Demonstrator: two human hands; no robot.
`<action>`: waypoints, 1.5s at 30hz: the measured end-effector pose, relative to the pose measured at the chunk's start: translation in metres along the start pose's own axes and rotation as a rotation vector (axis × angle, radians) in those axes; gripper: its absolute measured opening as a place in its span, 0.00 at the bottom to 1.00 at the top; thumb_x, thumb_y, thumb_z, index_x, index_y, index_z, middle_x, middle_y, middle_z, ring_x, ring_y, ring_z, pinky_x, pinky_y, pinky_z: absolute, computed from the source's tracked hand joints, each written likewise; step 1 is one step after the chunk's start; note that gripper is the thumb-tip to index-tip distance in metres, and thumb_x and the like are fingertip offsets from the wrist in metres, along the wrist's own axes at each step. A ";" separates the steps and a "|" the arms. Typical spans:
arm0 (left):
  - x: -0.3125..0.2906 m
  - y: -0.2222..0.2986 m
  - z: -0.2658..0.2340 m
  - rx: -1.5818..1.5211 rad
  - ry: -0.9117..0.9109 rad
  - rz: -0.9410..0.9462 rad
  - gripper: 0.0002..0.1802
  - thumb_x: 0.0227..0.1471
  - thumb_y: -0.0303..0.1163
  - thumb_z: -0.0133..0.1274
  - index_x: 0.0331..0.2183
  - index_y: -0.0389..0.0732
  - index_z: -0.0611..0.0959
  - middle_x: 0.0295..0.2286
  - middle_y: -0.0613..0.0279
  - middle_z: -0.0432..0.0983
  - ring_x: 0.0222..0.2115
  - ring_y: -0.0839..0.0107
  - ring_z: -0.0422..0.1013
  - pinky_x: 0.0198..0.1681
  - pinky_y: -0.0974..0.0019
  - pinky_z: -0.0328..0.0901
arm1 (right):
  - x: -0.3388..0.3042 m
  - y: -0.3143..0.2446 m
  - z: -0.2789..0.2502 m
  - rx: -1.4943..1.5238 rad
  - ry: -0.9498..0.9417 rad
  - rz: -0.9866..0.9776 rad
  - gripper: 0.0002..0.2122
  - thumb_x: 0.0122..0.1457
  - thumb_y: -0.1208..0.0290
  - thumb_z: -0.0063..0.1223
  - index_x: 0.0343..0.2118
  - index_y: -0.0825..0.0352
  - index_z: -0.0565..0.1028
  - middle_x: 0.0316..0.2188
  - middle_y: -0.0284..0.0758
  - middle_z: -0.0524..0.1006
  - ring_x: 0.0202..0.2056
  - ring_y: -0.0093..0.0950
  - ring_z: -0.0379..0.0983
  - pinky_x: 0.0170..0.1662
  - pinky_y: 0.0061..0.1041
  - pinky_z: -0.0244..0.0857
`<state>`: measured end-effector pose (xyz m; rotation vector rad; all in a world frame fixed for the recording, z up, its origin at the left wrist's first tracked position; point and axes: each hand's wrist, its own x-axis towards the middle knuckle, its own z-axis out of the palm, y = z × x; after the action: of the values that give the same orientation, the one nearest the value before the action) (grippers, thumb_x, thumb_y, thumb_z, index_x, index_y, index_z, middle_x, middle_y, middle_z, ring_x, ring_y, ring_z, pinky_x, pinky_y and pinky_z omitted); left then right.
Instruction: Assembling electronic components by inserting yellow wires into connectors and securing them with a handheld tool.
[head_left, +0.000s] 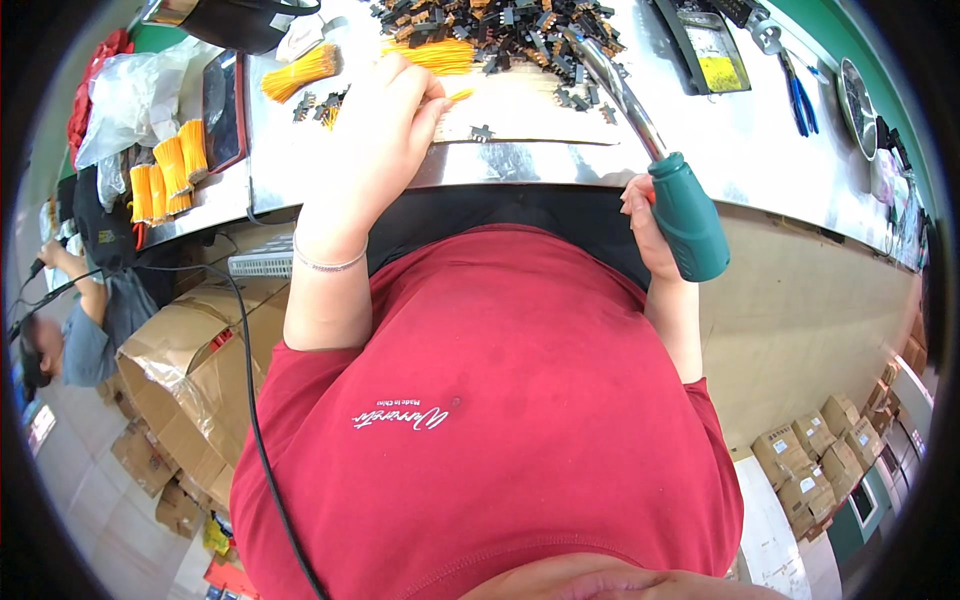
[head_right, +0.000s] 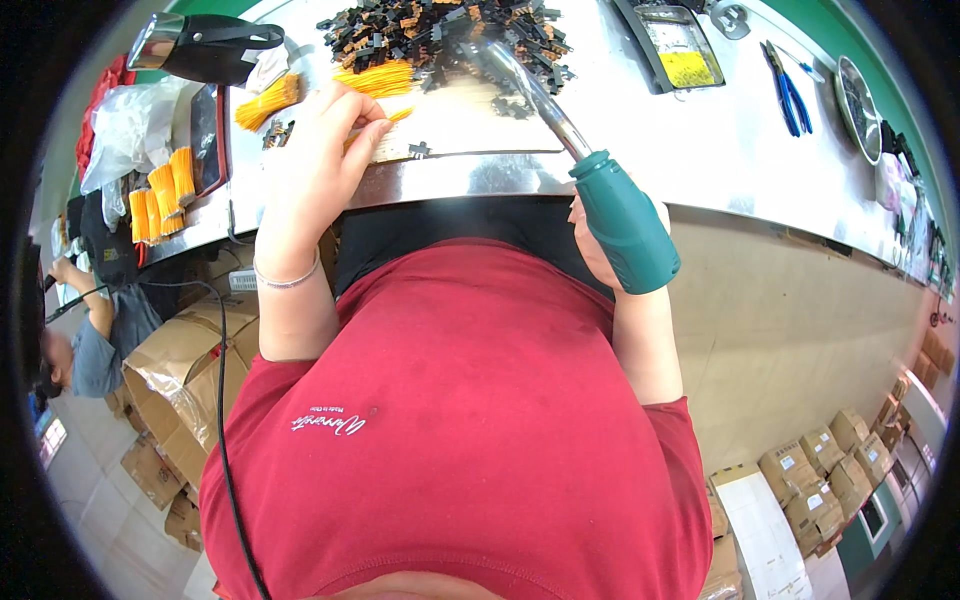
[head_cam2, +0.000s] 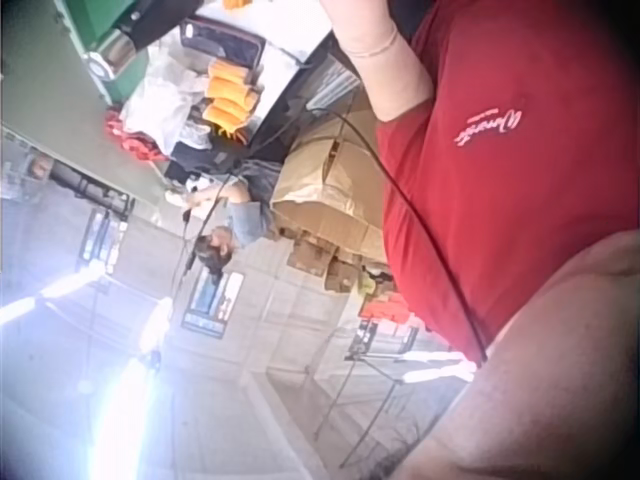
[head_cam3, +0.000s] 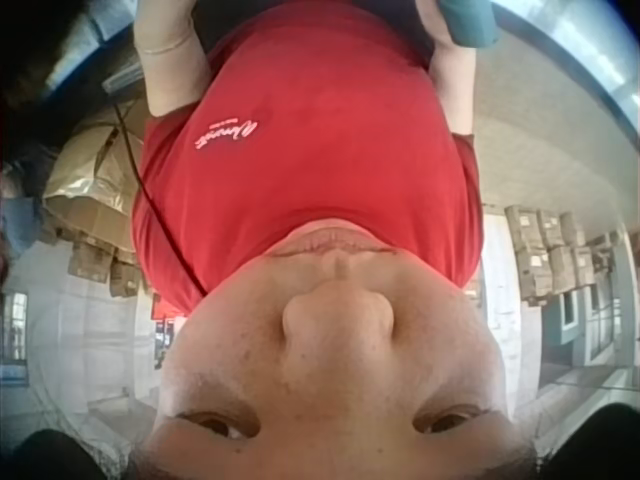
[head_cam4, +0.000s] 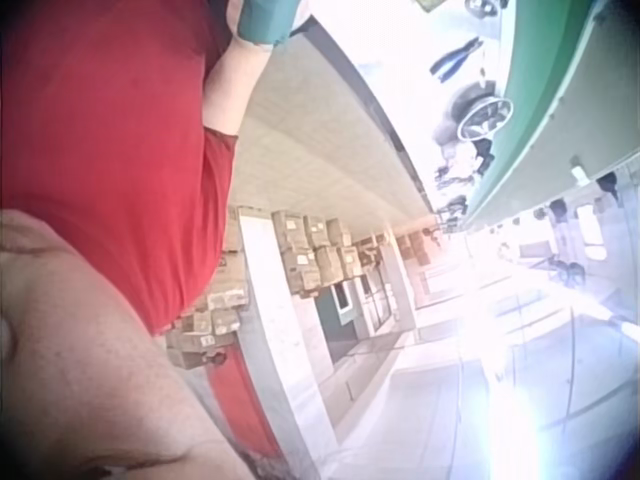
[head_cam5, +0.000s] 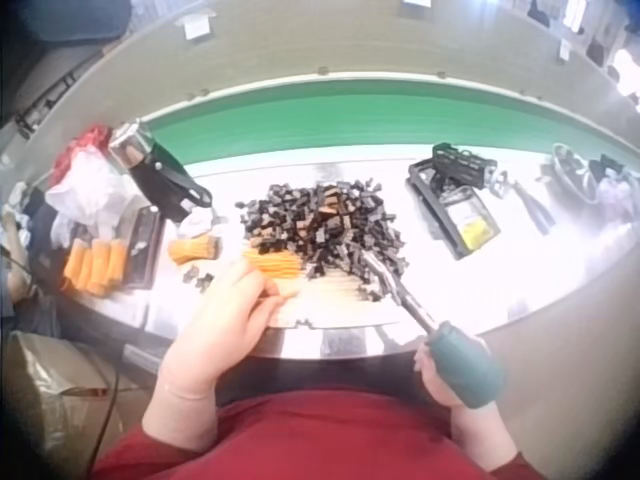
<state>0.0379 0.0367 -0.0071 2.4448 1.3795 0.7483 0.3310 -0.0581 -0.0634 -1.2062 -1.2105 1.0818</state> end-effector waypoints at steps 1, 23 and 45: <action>0.000 0.000 0.000 0.009 0.002 0.009 0.06 0.50 0.27 0.57 0.29 0.36 0.76 0.28 0.57 0.70 0.32 0.60 0.70 0.37 0.64 0.65 | 0.000 0.001 0.000 -0.011 0.000 -0.014 0.04 0.56 0.83 0.50 0.31 0.67 0.72 0.25 0.33 0.73 0.25 0.19 0.69 0.28 0.20 0.64; 0.000 0.002 0.000 -0.056 0.082 -0.042 0.05 0.51 0.25 0.55 0.31 0.35 0.76 0.30 0.56 0.71 0.30 0.58 0.69 0.36 0.65 0.65 | -0.002 0.009 -0.006 0.056 -0.045 -0.035 0.07 0.57 0.84 0.49 0.38 0.68 0.73 0.26 0.34 0.73 0.27 0.23 0.70 0.31 0.23 0.67; -0.037 0.063 0.010 -1.331 -0.458 -0.654 0.10 0.60 0.36 0.52 0.33 0.39 0.78 0.24 0.68 0.75 0.20 0.85 0.65 0.25 0.80 0.60 | -0.019 -0.034 0.030 -0.067 -0.251 -0.152 0.12 0.59 0.76 0.51 0.45 0.68 0.67 0.30 0.39 0.76 0.28 0.25 0.73 0.38 0.28 0.69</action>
<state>0.0737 -0.0279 0.0004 0.9566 0.8825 0.5627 0.2984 -0.0770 -0.0314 -1.0312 -1.5168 1.1090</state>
